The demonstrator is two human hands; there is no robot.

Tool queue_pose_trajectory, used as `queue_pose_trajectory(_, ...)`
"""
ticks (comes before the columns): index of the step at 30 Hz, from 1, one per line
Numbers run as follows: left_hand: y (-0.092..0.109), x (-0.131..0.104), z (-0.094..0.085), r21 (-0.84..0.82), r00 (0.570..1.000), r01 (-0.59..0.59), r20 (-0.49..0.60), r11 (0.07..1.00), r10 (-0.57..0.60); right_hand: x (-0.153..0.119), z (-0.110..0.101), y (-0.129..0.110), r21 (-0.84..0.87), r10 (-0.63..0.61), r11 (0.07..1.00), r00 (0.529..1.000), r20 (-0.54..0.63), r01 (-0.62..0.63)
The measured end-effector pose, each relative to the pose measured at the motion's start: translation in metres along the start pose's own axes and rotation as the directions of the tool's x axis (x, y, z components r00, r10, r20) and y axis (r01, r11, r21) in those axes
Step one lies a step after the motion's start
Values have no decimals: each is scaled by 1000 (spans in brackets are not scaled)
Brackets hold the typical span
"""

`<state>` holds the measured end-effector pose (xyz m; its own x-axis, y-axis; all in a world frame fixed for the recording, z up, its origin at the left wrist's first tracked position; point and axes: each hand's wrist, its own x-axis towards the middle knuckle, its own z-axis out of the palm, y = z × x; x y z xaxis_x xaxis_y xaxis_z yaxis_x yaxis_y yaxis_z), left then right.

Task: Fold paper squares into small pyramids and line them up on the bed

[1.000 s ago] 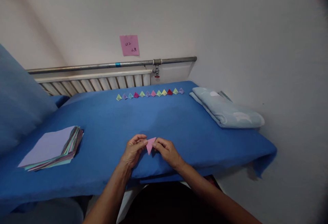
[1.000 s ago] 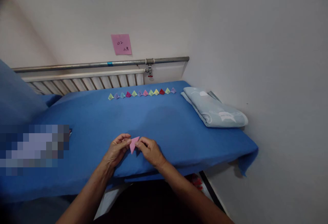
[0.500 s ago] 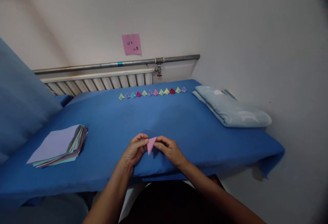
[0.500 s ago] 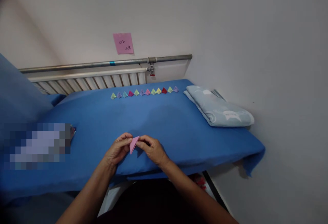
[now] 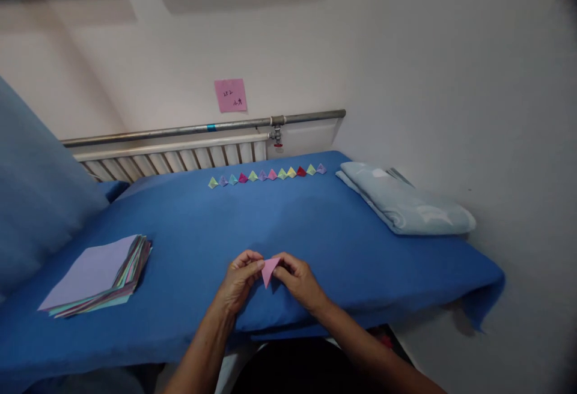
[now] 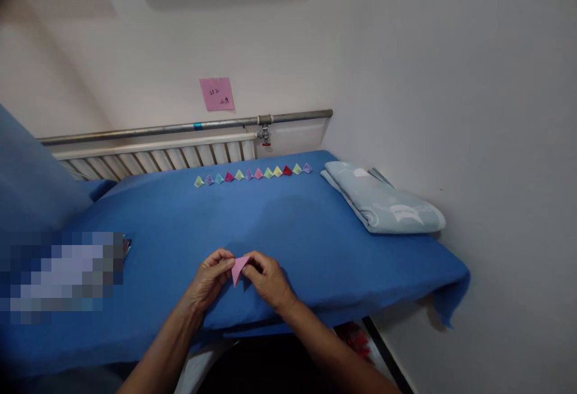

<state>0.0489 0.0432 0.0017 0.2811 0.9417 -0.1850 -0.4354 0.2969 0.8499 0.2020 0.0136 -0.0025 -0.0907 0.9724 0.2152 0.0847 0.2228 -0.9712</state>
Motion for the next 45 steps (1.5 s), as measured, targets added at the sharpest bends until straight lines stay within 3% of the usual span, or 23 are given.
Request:
queue_pose_trajectory(7, -7, 1, 1, 124, 998, -54, -9, 991, 55, -1, 2, -3, -113, 3, 994, 993, -120, -16)
queue_pose_trajectory(9, -7, -5, 5, 240, 994, -108, -4, 965, 113, -1, 2, -3, -170, 6, 985, 983, -182, -38)
queue_pose_trajectory(10, -7, -9, 8, 341, 985, -163, 8, 926, 170, -2, 2, -3, -204, 2, 978, 978, -211, -46)
queue_pose_trajectory(12, -7, -17, 15, 571, 945, -301, 68, 764, 321, -3, 4, -2, -273, -19, 961, 968, -249, -51)
queue_pose_trajectory(15, -7, -27, 24, 730, 877, -405, 141, 551, 458, -7, 7, -3, -356, -85, 934, 969, -231, -3)
queue_pose_trajectory(20, -10, -30, 29, 789, 850, -415, 159, 453, 502, -11, 9, -4, -448, -186, 889, 970, -159, 97)
queue_pose_trajectory(25, -9, -30, 33, 777, 850, -391, 100, 492, 517, -11, 9, -3, -485, -189, 868, 974, -122, 107)
queue_pose_trajectory(33, -13, -24, 27, 723, 875, -283, -75, 630, 478, -11, 10, 3, -406, -47, 913, 980, -191, -36)
queue_pose_trajectory(38, -12, -26, 28, 655, 879, -280, -119, 701, 462, -13, 9, -3, -335, -59, 942, 987, -150, 5)
queue_pose_trajectory(45, -10, -27, 27, 700, 878, -243, -136, 671, 460, -13, 8, -4, -200, -55, 980, 985, -161, 22)
